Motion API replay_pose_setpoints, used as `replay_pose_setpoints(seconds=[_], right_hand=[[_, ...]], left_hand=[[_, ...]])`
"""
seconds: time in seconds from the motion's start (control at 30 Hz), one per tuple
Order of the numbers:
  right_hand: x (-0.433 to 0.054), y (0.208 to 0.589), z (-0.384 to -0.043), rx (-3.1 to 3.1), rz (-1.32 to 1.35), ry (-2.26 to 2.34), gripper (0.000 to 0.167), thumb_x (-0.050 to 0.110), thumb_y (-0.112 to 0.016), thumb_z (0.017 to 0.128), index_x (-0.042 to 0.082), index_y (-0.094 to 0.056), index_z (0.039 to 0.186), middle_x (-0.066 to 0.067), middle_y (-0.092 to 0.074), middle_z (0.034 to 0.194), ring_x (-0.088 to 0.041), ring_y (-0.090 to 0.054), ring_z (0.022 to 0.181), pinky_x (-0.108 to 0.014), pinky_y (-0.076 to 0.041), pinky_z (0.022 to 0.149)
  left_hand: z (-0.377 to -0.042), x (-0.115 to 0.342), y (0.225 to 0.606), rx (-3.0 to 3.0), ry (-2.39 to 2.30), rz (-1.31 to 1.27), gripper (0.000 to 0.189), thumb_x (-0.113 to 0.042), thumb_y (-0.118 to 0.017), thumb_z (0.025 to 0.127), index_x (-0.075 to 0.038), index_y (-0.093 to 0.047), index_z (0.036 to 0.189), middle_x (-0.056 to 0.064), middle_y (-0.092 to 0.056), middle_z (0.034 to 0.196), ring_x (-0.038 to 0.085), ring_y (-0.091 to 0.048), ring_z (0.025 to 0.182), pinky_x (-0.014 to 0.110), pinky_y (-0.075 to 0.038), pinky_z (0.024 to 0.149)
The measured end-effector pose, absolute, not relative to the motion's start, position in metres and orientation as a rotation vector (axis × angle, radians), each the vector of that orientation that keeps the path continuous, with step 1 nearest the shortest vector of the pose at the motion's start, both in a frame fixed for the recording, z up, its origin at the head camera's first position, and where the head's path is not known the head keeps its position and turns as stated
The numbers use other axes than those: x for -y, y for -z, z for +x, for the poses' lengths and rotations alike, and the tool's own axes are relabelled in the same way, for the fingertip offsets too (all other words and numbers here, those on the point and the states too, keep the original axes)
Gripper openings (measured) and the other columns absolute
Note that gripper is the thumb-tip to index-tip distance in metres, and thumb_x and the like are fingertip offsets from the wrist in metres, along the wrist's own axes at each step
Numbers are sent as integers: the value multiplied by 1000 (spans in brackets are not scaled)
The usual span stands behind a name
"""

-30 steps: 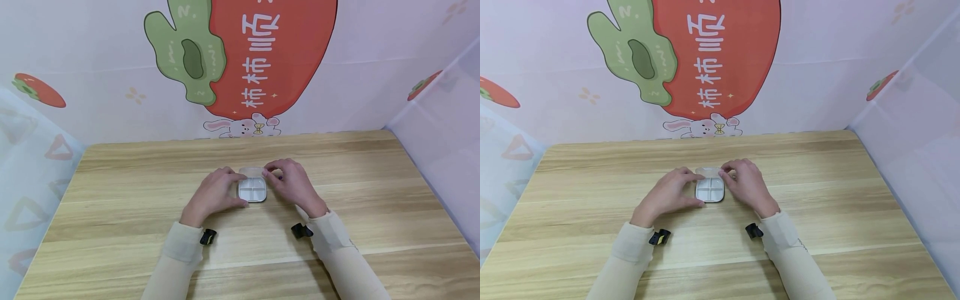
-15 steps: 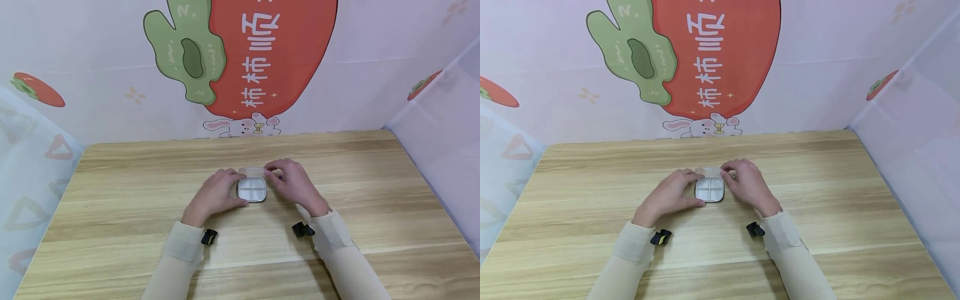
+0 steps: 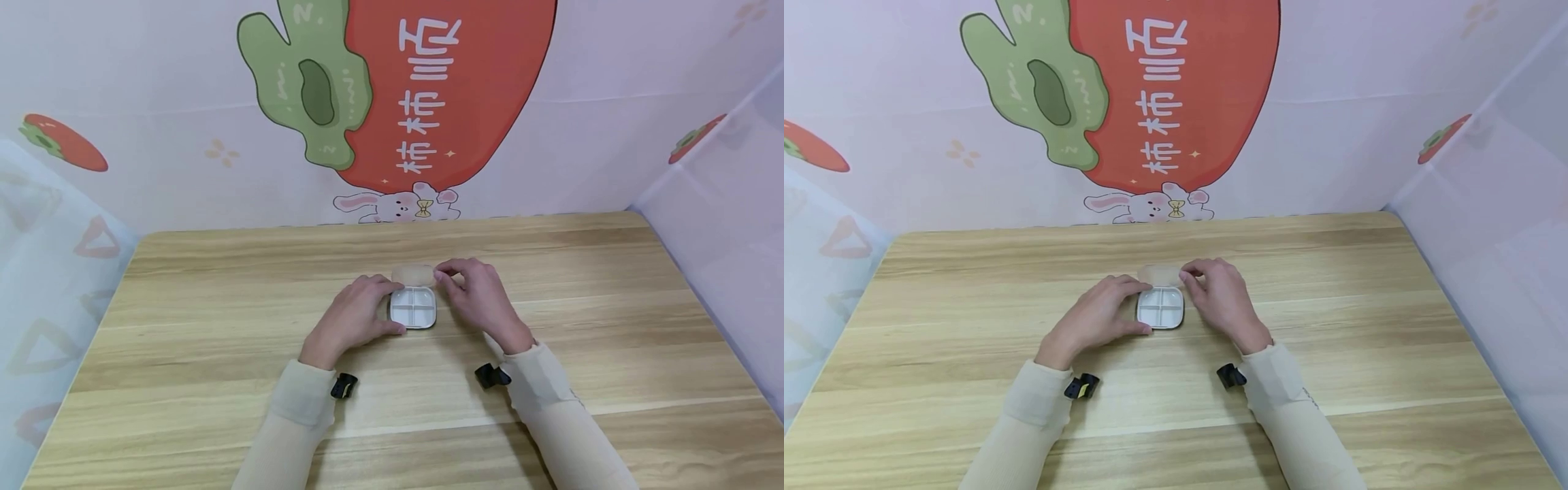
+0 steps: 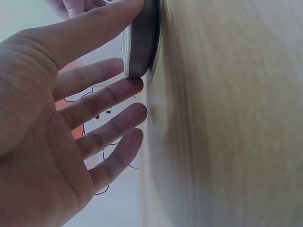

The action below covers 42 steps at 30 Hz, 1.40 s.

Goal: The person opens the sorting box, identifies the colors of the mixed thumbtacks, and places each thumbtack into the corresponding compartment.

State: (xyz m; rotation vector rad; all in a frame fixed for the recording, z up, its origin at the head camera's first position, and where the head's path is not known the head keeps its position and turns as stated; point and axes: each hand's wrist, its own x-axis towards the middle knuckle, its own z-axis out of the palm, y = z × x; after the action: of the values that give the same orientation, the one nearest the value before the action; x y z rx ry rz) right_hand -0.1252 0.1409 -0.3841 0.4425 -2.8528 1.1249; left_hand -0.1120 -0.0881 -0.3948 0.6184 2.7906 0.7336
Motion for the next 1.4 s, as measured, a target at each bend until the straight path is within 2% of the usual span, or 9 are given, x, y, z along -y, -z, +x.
replay_pose_setpoints(seconds=[0.27,0.57,1.0,1.23,1.4], right_hand=[[-141,383,-125,2879,405,-1129,17,16,-67,99,5,-76,109,-7,-75,105,-28,-64,102,-49,-49,91],[-155,375,-128,2924,385,-1120,19,17,-70,97,4,-76,110,-9,-73,108,-31,-62,112,-53,-45,100],[-179,377,-135,3033,386,-974,12,13,-73,92,5,-78,101,-8,-74,98,-30,-66,98,-49,-48,90],[-184,380,-136,3061,442,-868,4,11,-78,86,9,-80,90,-1,-74,88,-22,-65,82,-42,-51,77],[-185,382,-136,3090,464,-816,4,11,-78,84,10,-80,88,1,-74,86,-20,-65,80,-41,-51,74]], left_hand=[[-113,87,395,-2789,-720,611,70,-38,-91,76,-12,-65,135,3,-64,128,23,-56,113,40,-44,101],[-112,88,393,-2795,-743,616,71,-42,-91,74,-12,-66,134,5,-63,125,24,-54,113,42,-45,100],[-112,86,395,-2804,-722,632,70,-40,-90,76,-9,-65,134,7,-64,127,26,-55,114,43,-44,101],[-112,86,394,-2832,-708,583,72,-41,-90,76,-7,-64,133,9,-64,129,29,-56,117,46,-44,101],[-112,87,393,-2857,-699,568,72,-41,-91,75,-6,-65,132,9,-64,128,29,-56,115,46,-45,100]])
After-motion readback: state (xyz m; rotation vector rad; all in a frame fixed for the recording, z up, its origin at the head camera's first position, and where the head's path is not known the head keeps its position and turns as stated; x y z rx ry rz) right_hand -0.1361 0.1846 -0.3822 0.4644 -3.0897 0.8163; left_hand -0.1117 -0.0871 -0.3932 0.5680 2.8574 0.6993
